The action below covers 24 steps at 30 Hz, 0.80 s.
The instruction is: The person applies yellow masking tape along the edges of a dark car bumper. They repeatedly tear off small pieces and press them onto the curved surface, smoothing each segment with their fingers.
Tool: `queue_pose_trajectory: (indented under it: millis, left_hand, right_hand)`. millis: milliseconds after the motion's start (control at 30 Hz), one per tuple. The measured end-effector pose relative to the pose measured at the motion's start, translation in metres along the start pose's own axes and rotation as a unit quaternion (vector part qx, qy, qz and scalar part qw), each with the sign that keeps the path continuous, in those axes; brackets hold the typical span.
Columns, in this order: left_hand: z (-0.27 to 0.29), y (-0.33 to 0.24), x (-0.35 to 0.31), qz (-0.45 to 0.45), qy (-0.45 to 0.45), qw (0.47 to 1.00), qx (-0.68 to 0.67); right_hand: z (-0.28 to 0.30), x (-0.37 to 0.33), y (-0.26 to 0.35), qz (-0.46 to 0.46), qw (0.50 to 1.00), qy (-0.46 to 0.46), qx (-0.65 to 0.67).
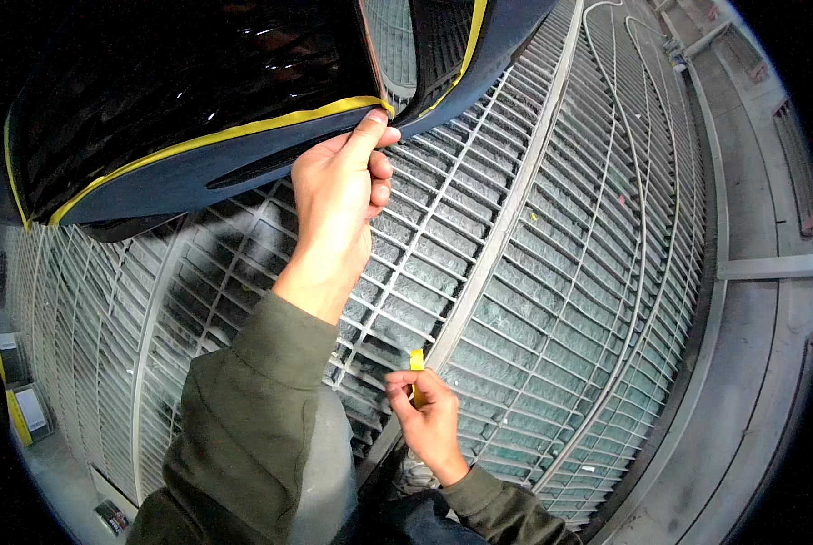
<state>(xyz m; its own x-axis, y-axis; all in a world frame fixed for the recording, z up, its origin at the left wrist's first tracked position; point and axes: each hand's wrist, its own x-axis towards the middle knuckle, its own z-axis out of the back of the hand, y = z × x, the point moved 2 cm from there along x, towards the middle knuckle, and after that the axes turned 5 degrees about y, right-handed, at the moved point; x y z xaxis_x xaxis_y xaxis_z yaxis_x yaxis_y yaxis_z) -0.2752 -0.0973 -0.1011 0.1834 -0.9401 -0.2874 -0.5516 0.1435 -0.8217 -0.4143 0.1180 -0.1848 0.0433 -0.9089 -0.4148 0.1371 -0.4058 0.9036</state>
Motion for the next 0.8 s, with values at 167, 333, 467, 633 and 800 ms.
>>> queue_pose_trajectory:
  millis: [167, 333, 467, 633, 800]
  left_hand:
    - [-0.004, 0.0, 0.001, -0.013, 0.004, 1.0, 0.008]
    - [-0.007, -0.004, -0.003, -0.018, -0.004, 1.0, -0.004]
    - [-0.01, 0.0, -0.003, -0.026, -0.029, 0.999, -0.014]
    - [-0.014, 0.002, -0.004, -0.058, -0.06, 0.996, -0.015]
    - [-0.004, 0.0, -0.003, -0.082, -0.101, 0.991, -0.017]
  right_hand:
    - [0.005, 0.005, -0.009, -0.009, 0.999, -0.002, -0.045]
    - [0.004, 0.005, -0.007, -0.008, 0.999, 0.002, -0.046]
    - [0.003, 0.002, -0.015, -0.01, 0.999, 0.0, -0.039]
    - [0.0, -0.001, -0.012, -0.018, 1.0, 0.011, -0.02]
    - [0.007, -0.001, -0.016, -0.025, 0.998, 0.002, 0.06]
